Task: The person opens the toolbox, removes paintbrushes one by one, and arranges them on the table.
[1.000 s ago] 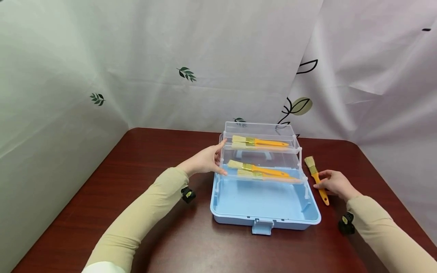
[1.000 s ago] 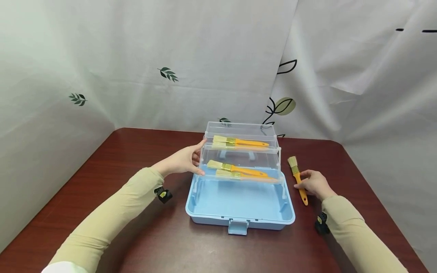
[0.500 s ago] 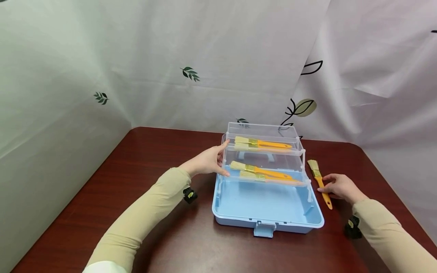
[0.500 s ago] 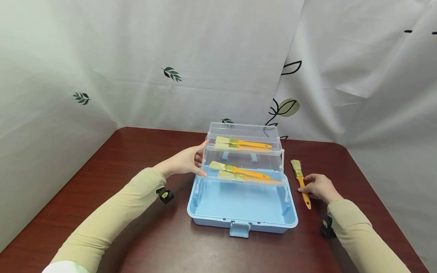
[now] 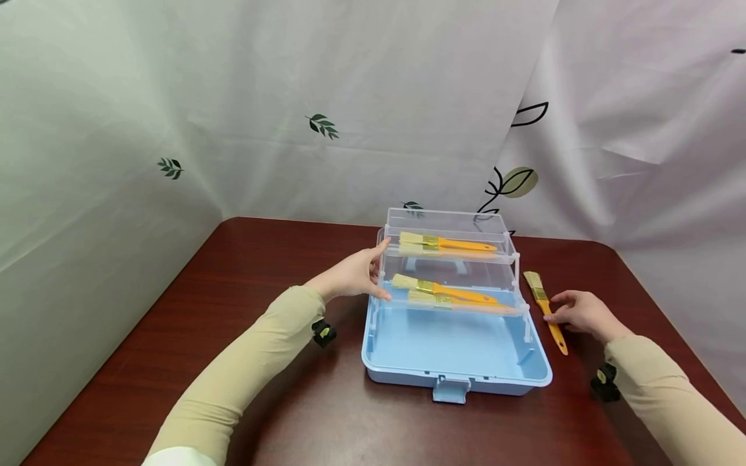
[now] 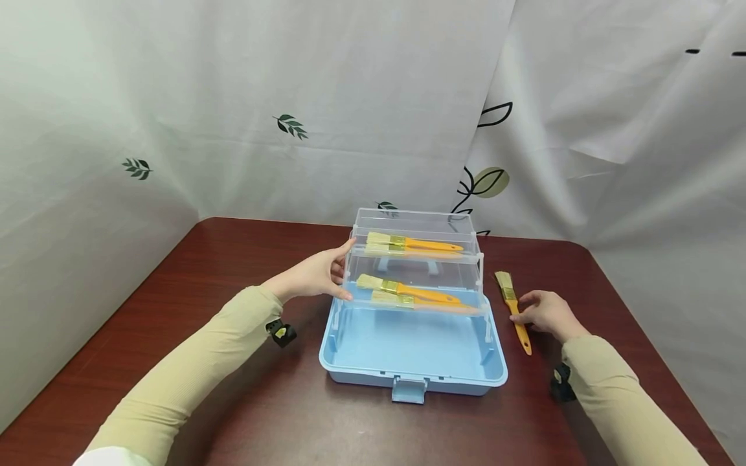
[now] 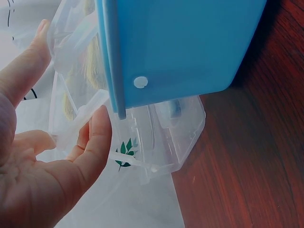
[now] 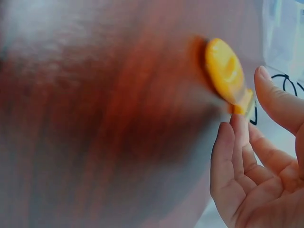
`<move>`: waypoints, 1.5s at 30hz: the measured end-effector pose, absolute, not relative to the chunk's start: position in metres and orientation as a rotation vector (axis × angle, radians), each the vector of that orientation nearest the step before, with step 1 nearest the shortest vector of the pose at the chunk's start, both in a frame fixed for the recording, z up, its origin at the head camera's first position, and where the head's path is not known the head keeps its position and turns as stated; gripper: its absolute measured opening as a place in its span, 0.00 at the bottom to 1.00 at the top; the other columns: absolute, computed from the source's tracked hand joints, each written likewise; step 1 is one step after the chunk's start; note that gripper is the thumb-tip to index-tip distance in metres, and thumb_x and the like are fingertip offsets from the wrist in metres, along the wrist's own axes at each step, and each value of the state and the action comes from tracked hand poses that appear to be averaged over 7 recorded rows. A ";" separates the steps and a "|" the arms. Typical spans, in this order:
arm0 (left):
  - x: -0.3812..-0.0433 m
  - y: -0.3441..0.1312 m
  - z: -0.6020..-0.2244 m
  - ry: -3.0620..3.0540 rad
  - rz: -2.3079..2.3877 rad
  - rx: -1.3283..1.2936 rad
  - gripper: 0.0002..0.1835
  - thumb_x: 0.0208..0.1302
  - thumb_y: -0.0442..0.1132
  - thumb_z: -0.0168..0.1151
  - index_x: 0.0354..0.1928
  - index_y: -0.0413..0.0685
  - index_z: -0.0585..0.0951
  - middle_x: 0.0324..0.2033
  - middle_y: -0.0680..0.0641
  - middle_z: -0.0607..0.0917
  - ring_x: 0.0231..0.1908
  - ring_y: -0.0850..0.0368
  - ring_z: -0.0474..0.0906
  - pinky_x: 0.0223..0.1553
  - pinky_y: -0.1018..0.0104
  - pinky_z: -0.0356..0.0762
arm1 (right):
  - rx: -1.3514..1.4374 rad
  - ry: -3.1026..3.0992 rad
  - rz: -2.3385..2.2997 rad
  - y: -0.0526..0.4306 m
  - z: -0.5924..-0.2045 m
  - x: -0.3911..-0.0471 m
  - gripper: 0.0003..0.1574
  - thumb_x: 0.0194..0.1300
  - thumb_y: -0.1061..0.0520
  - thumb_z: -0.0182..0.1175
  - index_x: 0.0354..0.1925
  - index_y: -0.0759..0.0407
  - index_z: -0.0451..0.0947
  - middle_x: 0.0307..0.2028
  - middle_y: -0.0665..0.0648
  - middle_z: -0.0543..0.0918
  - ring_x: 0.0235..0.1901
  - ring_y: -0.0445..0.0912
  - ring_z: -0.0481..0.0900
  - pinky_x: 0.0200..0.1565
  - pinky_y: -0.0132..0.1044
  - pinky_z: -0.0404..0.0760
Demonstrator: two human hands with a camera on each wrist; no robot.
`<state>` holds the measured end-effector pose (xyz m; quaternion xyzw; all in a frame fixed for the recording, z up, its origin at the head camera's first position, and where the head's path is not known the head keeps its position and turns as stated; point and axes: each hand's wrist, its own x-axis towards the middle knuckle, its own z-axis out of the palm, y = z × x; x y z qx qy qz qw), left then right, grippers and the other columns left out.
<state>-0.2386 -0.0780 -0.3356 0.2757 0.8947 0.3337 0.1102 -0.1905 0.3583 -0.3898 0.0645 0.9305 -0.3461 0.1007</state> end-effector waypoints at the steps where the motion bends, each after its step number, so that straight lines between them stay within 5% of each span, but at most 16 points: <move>1: -0.239 -0.078 -0.336 2.629 0.980 0.812 0.63 0.44 0.43 0.77 0.75 0.52 0.43 0.48 0.43 0.73 0.43 0.54 0.70 0.45 0.65 0.74 | 0.184 2.758 -1.014 0.359 -0.388 -0.191 0.41 0.56 0.56 0.69 0.55 0.82 0.62 0.30 0.60 0.80 0.29 0.46 0.77 0.39 0.47 0.82; 6: -0.240 -0.076 -0.336 2.627 0.990 0.803 0.63 0.44 0.43 0.77 0.75 0.53 0.43 0.49 0.43 0.73 0.43 0.54 0.70 0.45 0.65 0.74 | 0.131 2.795 -0.990 0.360 -0.381 -0.192 0.39 0.58 0.55 0.67 0.56 0.81 0.63 0.33 0.63 0.81 0.32 0.48 0.78 0.41 0.48 0.82; 15: -0.238 -0.077 -0.335 2.625 0.980 0.793 0.63 0.44 0.43 0.77 0.75 0.53 0.43 0.50 0.42 0.72 0.43 0.54 0.69 0.44 0.65 0.73 | -0.006 2.868 -1.034 0.349 -0.358 -0.199 0.36 0.61 0.56 0.64 0.58 0.78 0.64 0.34 0.60 0.80 0.33 0.48 0.79 0.35 0.34 0.80; 24: -0.239 -0.077 -0.334 2.618 0.983 0.813 0.63 0.44 0.42 0.77 0.75 0.52 0.43 0.50 0.41 0.73 0.43 0.53 0.70 0.44 0.64 0.73 | -0.167 2.910 -1.100 0.317 -0.309 -0.211 0.35 0.65 0.53 0.61 0.61 0.72 0.64 0.38 0.57 0.81 0.31 0.32 0.77 0.39 0.30 0.80; 28: -0.240 -0.077 -0.334 2.618 0.980 0.803 0.62 0.45 0.42 0.77 0.75 0.54 0.43 0.48 0.43 0.73 0.43 0.54 0.71 0.45 0.64 0.74 | -0.241 2.936 -1.085 0.296 -0.288 -0.218 0.34 0.65 0.52 0.61 0.62 0.69 0.65 0.40 0.59 0.80 0.31 0.32 0.76 0.36 0.26 0.77; 38: -0.239 -0.079 -0.336 2.619 0.991 0.795 0.63 0.44 0.42 0.77 0.75 0.53 0.43 0.48 0.43 0.73 0.43 0.53 0.71 0.45 0.64 0.74 | -0.530 2.982 -0.901 0.245 -0.260 -0.234 0.26 0.64 0.54 0.61 0.58 0.61 0.73 0.41 0.60 0.80 0.39 0.47 0.77 0.37 0.35 0.74; 45: -0.240 -0.078 -0.336 2.621 0.990 0.786 0.63 0.44 0.42 0.77 0.75 0.54 0.43 0.46 0.44 0.72 0.44 0.52 0.71 0.45 0.64 0.74 | -0.586 2.943 -0.779 0.220 -0.258 -0.248 0.24 0.65 0.58 0.60 0.58 0.62 0.72 0.42 0.61 0.80 0.44 0.53 0.78 0.48 0.48 0.75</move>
